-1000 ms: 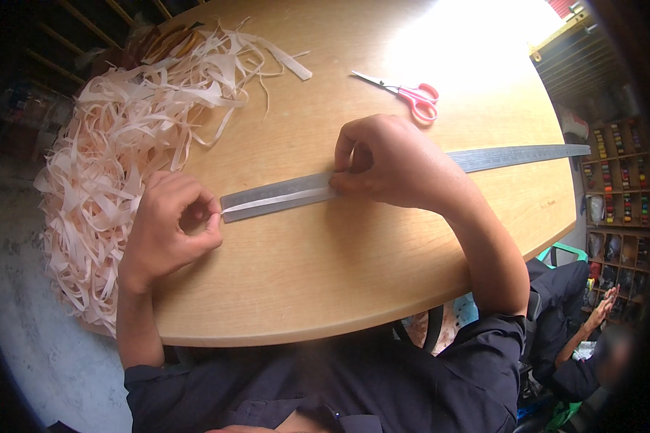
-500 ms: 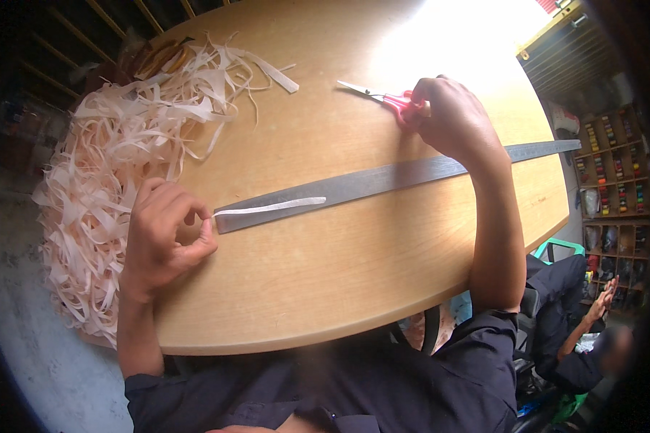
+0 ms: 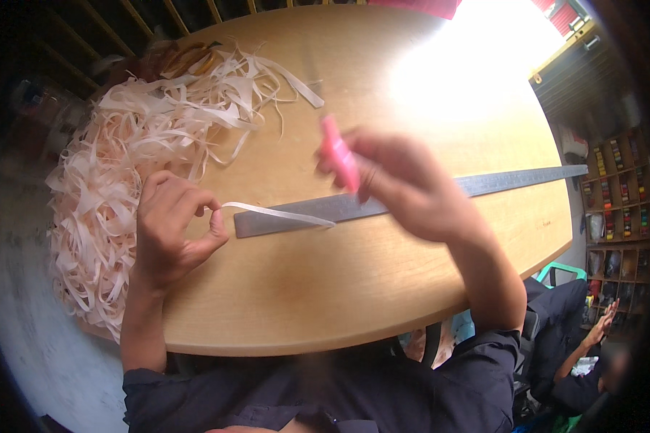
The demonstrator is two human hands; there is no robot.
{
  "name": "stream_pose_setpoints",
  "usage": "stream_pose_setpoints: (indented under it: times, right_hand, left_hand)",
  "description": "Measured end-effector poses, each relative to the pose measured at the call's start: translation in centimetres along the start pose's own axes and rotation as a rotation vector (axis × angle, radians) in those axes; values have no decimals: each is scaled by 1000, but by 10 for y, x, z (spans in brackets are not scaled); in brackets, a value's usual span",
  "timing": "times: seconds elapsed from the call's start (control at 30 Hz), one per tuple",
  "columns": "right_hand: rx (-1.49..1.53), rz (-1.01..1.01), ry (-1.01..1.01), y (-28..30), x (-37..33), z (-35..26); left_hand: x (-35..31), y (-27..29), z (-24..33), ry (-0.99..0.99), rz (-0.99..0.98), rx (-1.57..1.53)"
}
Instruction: The person uses pink scissors and a metal ruler to cut long strips of light-colored rubber into uniform short pieces on a wooden table. The cut pieces accumulate in a pile on the left side of the table.
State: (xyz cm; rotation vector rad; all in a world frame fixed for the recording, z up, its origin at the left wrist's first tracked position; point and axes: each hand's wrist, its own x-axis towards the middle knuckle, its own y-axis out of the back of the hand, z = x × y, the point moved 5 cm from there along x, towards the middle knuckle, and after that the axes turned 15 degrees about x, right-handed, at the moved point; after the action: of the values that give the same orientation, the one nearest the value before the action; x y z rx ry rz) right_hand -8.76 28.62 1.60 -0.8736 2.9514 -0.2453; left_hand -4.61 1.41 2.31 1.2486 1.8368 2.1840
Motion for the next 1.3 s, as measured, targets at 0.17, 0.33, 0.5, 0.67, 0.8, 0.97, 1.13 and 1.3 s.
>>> stream_pose_setpoints:
  times: [0.17, 0.33, 0.5, 0.67, 0.8, 0.97, 1.13, 1.3]
  right_hand:
    - [248, -124, -454, -63, -22, 27]
    - [273, -221, -690, -84, -32, 43]
    - [311, -241, -701, -85, -34, 48]
    - [389, -253, -696, -86, -35, 47]
    - [410, -260, -691, -87, -35, 48]
    - [415, -298, -706, -86, -34, 50]
    - [411, -319, -716, -86, -35, 47]
    - [387, -295, -731, -88, -36, 47]
  left_hand:
    - [0, 0, -1, -25, 33, 74]
    - [0, -3, 3, -56, 15, 87]
    - [1, -3, 5, -68, 7, 95]
    - [1, -2, 11, -68, 46, 95]
    - [0, -3, 14, -80, 45, 77]
    - [-1, -3, 16, -89, 50, 61]
    - [-2, -4, 17, -83, 64, 61]
    - [-2, -4, 17, -84, 65, 52]
